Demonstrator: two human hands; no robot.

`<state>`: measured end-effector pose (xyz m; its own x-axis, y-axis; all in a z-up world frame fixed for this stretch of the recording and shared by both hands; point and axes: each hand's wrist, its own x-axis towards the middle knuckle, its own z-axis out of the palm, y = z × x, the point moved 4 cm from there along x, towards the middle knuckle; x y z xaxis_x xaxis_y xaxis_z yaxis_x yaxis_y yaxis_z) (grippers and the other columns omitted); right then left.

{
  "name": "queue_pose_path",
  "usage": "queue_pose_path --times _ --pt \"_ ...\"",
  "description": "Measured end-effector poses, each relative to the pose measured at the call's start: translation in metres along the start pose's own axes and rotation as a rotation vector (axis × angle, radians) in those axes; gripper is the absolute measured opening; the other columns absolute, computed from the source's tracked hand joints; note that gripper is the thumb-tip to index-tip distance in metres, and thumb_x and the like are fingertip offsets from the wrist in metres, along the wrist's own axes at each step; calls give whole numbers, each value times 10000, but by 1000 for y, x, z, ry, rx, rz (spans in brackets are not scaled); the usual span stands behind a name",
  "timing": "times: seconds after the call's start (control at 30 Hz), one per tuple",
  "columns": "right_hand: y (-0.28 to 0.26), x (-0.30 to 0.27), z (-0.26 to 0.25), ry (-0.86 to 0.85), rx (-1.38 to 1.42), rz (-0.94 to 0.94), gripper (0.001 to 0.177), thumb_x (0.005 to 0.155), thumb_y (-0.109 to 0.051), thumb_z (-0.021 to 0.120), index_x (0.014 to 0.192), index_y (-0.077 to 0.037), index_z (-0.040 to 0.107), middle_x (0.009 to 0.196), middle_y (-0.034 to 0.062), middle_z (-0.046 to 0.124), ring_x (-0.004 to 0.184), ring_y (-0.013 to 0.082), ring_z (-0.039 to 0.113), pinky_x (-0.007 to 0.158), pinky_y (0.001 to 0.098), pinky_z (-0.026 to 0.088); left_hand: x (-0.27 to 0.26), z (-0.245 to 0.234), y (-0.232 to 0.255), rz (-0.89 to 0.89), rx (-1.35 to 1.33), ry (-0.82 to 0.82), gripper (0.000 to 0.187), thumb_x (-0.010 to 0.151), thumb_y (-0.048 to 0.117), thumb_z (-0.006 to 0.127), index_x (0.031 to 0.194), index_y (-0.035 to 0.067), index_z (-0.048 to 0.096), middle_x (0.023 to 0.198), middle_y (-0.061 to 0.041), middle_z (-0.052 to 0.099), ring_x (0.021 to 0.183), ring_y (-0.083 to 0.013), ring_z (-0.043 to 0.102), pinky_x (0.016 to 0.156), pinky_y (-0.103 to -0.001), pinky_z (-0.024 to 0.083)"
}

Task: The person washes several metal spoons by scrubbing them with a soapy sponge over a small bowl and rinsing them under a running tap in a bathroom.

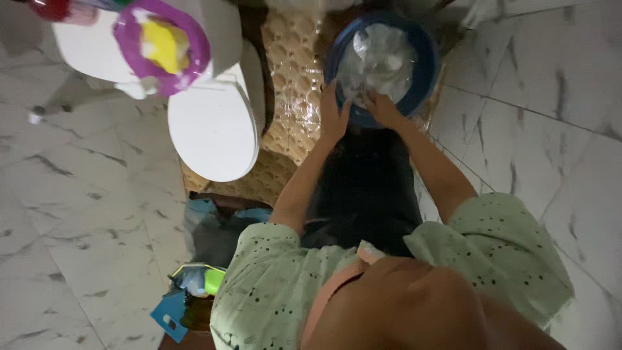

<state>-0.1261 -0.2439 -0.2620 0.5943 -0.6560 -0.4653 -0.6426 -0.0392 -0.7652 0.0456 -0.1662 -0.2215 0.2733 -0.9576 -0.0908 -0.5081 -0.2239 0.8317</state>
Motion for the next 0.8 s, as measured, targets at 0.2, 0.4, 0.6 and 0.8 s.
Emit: queue_pose_path --times 0.2,0.4,0.6,0.8 --pt "-61 -50 -21 -30 23 66 406 1073 -309 530 1287 31 584 1034 254 677 895 371 644 796 510 499 45 -33 66 -182 -623 -63 499 1049 378 596 1420 45 586 1431 -154 600 1333 -299 538 1128 -454 449" --pt "-127 -80 -53 272 -118 -538 356 1081 -250 563 1299 32 563 1139 257 641 1004 381 606 867 482 485 70 -49 117 -207 -781 -126 212 1057 208 624 1164 72 747 949 -69 759 846 -143 668 822 -358 550" --pt "-106 -65 -81 -36 -71 -326 297 1035 -231 540 1214 4 570 954 185 643 854 306 629 810 424 508 61 -96 182 57 -954 315 223 1104 224 553 1000 64 668 977 -76 748 826 -119 619 844 -293 518" --pt "-114 -67 -143 34 150 -453 226 1114 -189 490 1105 -9 627 947 117 699 850 234 672 775 362 543 40 -81 207 -43 -989 540 208 1152 237 492 1106 61 594 916 -10 576 854 -108 534 810 -265 454"
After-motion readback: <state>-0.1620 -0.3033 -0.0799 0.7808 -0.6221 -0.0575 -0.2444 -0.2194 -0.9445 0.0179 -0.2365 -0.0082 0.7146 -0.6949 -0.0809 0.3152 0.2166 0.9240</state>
